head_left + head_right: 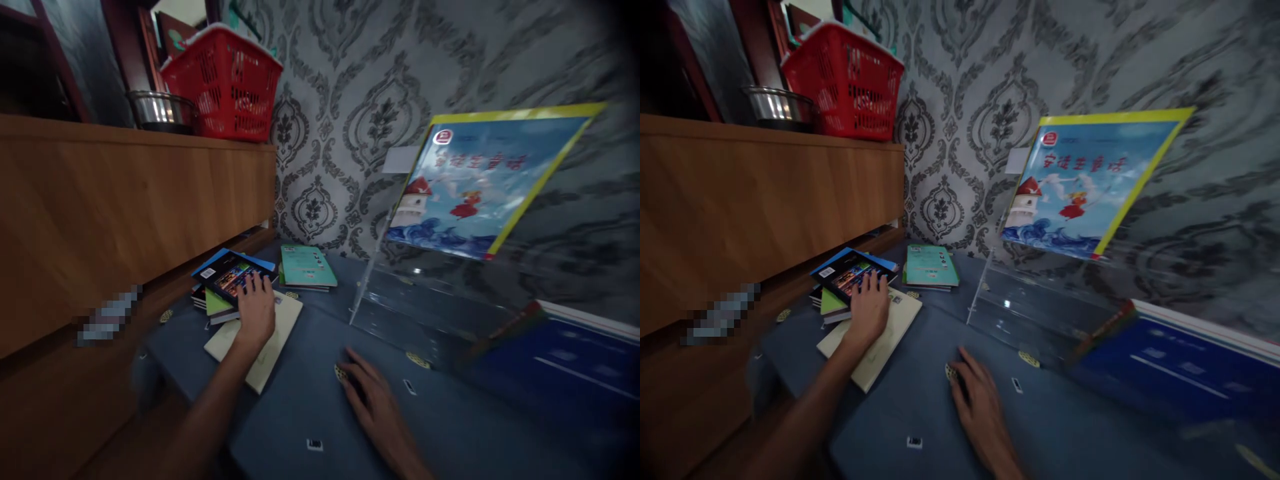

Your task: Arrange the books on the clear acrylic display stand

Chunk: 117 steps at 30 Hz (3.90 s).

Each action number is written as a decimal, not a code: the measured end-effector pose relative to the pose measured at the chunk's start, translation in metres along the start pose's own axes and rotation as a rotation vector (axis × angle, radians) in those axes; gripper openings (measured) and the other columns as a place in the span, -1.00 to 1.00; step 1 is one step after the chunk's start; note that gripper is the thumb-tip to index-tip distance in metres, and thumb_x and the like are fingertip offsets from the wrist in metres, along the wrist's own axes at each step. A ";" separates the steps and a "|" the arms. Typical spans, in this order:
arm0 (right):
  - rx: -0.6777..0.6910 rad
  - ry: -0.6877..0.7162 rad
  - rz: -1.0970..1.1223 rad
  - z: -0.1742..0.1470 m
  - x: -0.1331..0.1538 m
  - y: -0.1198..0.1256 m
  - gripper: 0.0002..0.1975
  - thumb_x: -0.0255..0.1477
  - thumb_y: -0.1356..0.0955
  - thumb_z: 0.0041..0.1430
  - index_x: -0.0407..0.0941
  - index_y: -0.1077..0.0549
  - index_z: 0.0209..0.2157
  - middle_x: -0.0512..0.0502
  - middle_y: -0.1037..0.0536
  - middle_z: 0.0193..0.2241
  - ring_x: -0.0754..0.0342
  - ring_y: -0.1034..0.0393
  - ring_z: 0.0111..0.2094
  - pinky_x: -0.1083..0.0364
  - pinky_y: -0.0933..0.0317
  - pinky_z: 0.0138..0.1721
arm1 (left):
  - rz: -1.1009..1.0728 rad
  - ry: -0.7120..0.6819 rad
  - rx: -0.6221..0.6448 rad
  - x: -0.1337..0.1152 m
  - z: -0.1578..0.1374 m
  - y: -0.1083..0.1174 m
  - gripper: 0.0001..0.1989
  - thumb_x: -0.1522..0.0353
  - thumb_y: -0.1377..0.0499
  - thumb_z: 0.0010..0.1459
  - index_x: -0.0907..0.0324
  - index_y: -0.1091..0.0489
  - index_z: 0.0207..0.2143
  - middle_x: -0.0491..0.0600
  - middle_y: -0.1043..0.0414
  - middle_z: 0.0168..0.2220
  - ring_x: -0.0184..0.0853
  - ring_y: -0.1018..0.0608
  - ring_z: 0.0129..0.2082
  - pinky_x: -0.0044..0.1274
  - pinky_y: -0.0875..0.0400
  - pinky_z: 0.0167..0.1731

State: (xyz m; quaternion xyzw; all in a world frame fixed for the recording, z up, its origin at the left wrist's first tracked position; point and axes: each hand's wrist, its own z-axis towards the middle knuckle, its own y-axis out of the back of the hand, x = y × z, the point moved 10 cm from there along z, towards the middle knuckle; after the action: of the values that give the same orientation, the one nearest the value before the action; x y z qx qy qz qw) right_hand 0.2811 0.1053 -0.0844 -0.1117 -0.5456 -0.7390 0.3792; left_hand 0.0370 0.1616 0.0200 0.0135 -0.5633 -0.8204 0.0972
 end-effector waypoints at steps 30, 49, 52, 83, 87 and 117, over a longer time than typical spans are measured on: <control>-0.232 0.207 -0.056 -0.022 0.007 0.006 -0.69 -0.47 -0.31 0.22 -0.02 -0.48 -0.02 -0.22 -0.52 0.09 -0.12 -0.44 0.11 -0.16 -0.33 0.12 | 0.179 -0.117 -0.092 0.000 -0.008 0.007 -0.50 0.54 0.09 0.26 0.28 -0.38 0.19 0.31 -0.41 0.15 0.07 -0.47 0.10 -0.20 -0.37 -0.03; 0.170 -0.012 0.356 0.021 0.051 -0.016 -0.74 -0.30 -0.30 0.24 -0.07 -0.62 -0.28 -0.09 -0.63 -0.33 0.01 -0.49 -0.27 0.03 -0.35 -0.14 | -0.082 -0.395 0.015 -0.126 0.063 -0.038 -0.49 0.45 -0.05 0.25 0.31 -0.23 0.25 0.39 -0.24 0.25 0.07 -0.23 0.31 -0.03 -0.09 0.21; 0.183 0.000 0.380 0.017 0.050 -0.018 -0.74 -0.29 -0.30 0.24 -0.07 -0.62 -0.27 -0.10 -0.62 -0.33 -0.02 -0.48 -0.22 0.00 -0.34 -0.10 | -0.080 -0.363 0.044 -0.128 0.078 -0.059 -0.45 0.36 -0.12 0.25 0.30 -0.21 0.27 0.44 -0.19 0.27 0.19 -0.25 0.28 0.09 -0.09 0.15; -0.285 -0.098 0.439 0.020 -0.007 0.007 -0.51 -0.25 -0.26 0.24 -0.05 -0.31 0.18 -0.26 -0.35 0.17 -0.12 -0.39 0.07 -0.14 -0.40 -0.02 | 0.184 -0.594 0.026 -0.124 -0.042 -0.030 -0.58 0.63 -0.03 0.22 0.53 -0.32 0.12 0.54 -0.39 0.07 0.09 -0.55 0.03 -0.25 -0.48 -0.16; -0.269 -0.077 0.381 0.021 -0.002 0.009 -0.58 -0.18 -0.26 0.27 -0.05 -0.43 0.07 -0.26 -0.39 0.15 -0.16 -0.33 0.15 -0.21 -0.29 0.11 | 0.207 -0.645 -0.016 -0.123 -0.069 -0.024 -0.58 0.62 -0.05 0.21 0.54 -0.34 0.12 0.55 -0.41 0.05 0.12 -0.56 0.01 -0.24 -0.51 -0.19; 0.397 0.196 -0.048 -0.014 0.083 -0.023 -0.33 -0.15 -0.29 0.32 -0.26 -0.20 0.31 -0.35 -0.11 0.35 -0.15 0.07 0.39 -0.20 0.12 0.38 | -0.008 -1.121 -0.441 -0.151 -0.313 0.035 -0.66 0.34 -0.17 0.23 0.42 -0.47 -0.04 0.35 -0.60 -0.21 -0.04 -0.67 -0.33 -0.36 -0.51 -0.41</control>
State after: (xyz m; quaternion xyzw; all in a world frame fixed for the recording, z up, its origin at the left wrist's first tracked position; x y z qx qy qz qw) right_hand 0.2123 0.0594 -0.0580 0.0507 -0.6434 -0.6331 0.4274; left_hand 0.2313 -0.1124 -0.0748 -0.4393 -0.3454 -0.8004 -0.2169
